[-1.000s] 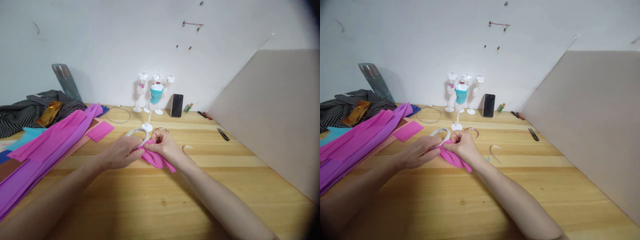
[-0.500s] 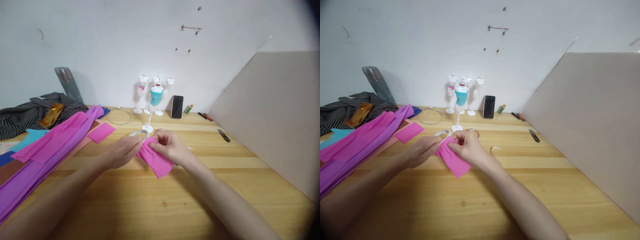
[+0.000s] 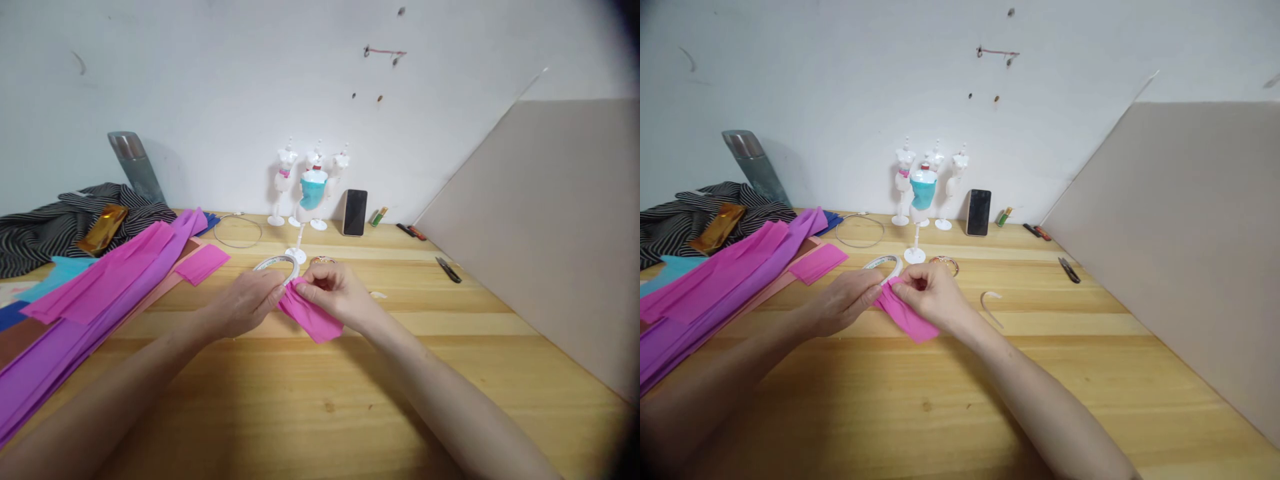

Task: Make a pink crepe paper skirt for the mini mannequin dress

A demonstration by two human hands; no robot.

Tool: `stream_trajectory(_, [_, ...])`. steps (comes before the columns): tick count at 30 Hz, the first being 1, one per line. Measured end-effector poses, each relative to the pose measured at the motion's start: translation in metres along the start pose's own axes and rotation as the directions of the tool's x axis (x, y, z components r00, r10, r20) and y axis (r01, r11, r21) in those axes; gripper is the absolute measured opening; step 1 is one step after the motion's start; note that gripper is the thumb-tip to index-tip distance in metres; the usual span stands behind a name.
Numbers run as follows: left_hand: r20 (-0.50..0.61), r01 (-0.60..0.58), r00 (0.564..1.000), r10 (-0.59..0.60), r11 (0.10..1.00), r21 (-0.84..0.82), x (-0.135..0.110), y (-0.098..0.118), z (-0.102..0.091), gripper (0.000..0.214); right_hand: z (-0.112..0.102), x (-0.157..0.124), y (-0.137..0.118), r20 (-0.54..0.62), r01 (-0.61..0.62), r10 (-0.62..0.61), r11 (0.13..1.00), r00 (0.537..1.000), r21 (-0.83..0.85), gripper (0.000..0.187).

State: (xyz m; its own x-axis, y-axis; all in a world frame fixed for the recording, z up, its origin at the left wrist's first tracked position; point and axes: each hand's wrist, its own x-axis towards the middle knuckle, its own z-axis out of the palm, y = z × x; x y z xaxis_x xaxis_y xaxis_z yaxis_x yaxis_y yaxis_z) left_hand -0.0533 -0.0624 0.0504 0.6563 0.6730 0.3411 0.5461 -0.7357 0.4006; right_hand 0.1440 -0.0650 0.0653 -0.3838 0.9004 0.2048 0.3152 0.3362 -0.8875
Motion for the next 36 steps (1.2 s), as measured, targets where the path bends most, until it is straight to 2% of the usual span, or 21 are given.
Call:
stream_trajectory(5, [-0.01,-0.026,1.0,0.027,1.0,0.015,0.0,0.0,0.001,0.029,0.002,0.002,0.002,0.002,-0.069,0.069,0.997,0.998,0.039,0.036])
stream_trajectory(15, [0.014,-0.006,1.0,0.005,0.999,0.032,-0.001,0.001,0.001,0.03,0.003,0.003,0.008,-0.003,-0.023,0.023,0.999,1.0,-0.035,0.033])
stream_trajectory(22, [0.038,-0.052,0.998,0.05,0.998,0.045,-0.001,0.001,0.001,0.03,0.006,0.004,0.01,-0.028,-0.053,0.052,0.998,0.998,-0.034,0.034])
stream_trajectory(26, [0.023,-0.036,0.999,0.035,0.998,0.048,-0.002,-0.001,0.004,0.029,0.002,0.005,0.007,-0.008,-0.084,0.084,0.996,0.996,-0.009,0.029])
stream_trajectory(30, [-0.004,-0.011,1.0,0.011,0.999,0.039,-0.002,-0.002,0.004,0.03,-0.001,0.004,0.003,-0.067,-0.102,0.104,0.994,0.992,0.027,0.018])
stream_trajectory(36, [-0.001,-0.001,1.0,0.001,1.0,0.019,-0.001,0.001,0.001,0.031,0.002,0.003,0.0,-0.126,-0.066,0.066,0.998,0.99,0.007,0.014])
